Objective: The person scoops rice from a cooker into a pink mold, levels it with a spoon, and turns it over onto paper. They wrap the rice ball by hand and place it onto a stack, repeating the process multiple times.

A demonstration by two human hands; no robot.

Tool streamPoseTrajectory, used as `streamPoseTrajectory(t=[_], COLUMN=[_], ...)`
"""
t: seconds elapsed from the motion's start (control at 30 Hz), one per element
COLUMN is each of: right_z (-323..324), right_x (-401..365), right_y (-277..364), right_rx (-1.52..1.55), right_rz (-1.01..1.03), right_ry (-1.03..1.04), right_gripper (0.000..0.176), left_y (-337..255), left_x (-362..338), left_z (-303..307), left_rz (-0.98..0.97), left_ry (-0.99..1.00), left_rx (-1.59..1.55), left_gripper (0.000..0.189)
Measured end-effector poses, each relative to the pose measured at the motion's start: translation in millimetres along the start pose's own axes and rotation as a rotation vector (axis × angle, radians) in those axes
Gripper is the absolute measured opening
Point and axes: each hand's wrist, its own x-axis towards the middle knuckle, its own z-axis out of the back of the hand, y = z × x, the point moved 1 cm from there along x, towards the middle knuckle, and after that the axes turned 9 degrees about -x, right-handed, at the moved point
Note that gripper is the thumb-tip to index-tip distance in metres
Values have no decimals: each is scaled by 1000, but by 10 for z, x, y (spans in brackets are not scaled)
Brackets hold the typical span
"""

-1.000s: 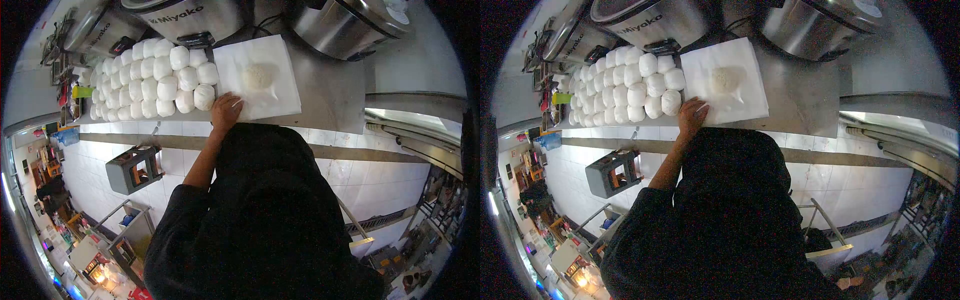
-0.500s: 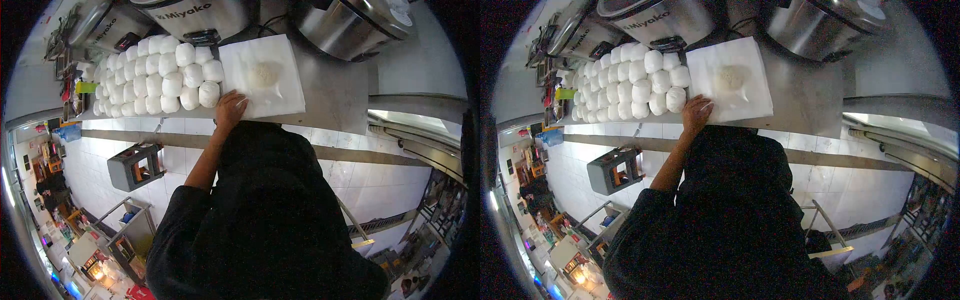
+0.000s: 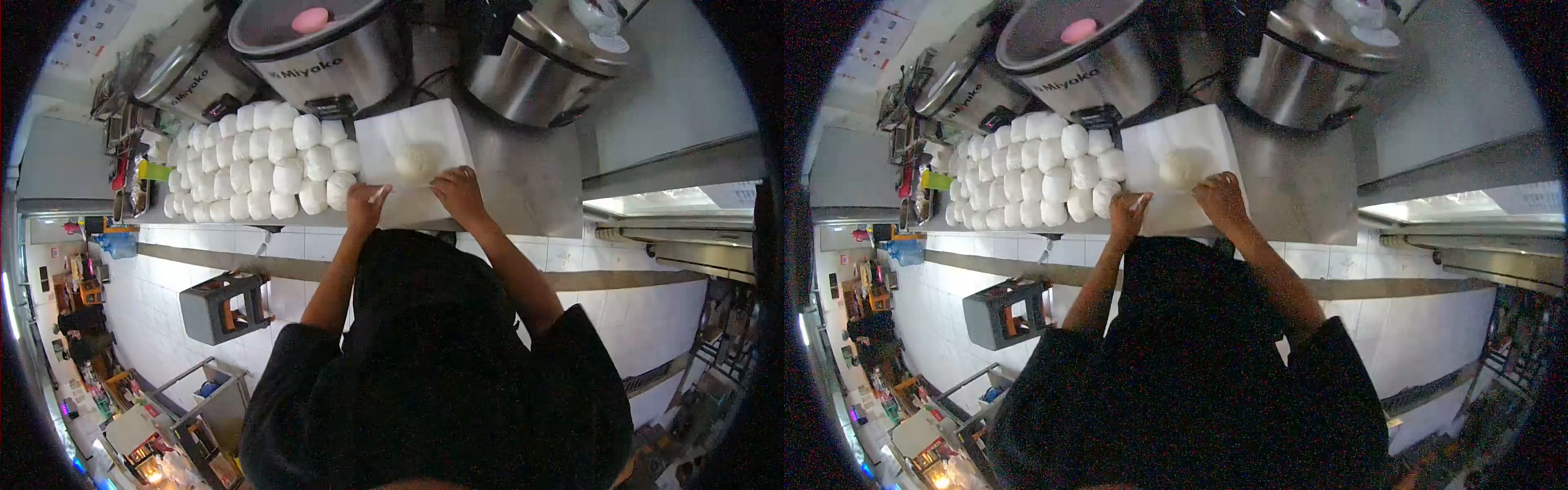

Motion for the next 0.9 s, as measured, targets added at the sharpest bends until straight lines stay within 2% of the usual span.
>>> streamPoseTrajectory(t=[0.03, 0.1, 0.2, 0.23, 0.33, 0.37, 0.43, 0.47, 0.5, 0.53, 0.57, 0.6, 0.63, 0.73, 0.77, 0.87, 0.9], right_z=[-52, -122, -83, -1, 113, 50, -211, -312, -391, -428, -436, -448, -457, -293, -268, -553, -676], right_x=[79, -102, -425, -417, -103, 50, 325, 364, 458, 668, 900, 1038, 1093, 1423, 1530, 1474, 1443], right_y=[-7, -44, 126, 159, 161, 80, -190, -266, -351, -433, -472, -458, -446, -449, -470, -593, -672], right_rx=[-42, -25, 43, 68, 98, 125, 174, 159, 142, 124, 73, 24, -26, -218, -277, -219, -112], right_rz=[-17, -2, 31, 43, -212, -210, -211, -196, -178, -159, -129, -104, -79, -206, -136, -107, -129], right_ry=[70, -41, -186, -237, -7, 61, 202, 180, 149, 102, -67, -221, -364, 200, 367, 196, 160], right_gripper=[29, 17, 11, 10, 15, 17, 22, 24, 27, 29, 30, 31, 33, 28, 27, 23, 23], left_y=[37, 81, 12, -29, -117, -143, -170, -222, -358, -281, -610, -460, -608, -579, -538, -419, -431], left_x=[-17, -143, -301, -305, -71, 49, 187, 213, 185, -29, 40, -220, -278, -250, -194, -116, -88], left_z=[40, 122, 176, 207, 266, 323, 290, 250, 233, 12, 92, -239, -365, -434, -432, -393, -374], left_rz=[-4, 4, 93, 102, 272, 408, 221, 127, 37, 69, 188, -190, -160, -199, -192, -168, -206], left_ry=[27, 69, 8, -101, -159, -35, -269, -384, -381, -143, 321, 301, 320, 226, 237, 303, 300], left_rx=[40, 125, 255, 143, 368, 401, 480, 518, 670, 695, 266, 305, 354, 404, 348, 183, 202], left_gripper=[20, 25, 34, 38, 42, 38, 31, 29, 25, 33, 51, 51, 50, 51, 51, 53, 53])
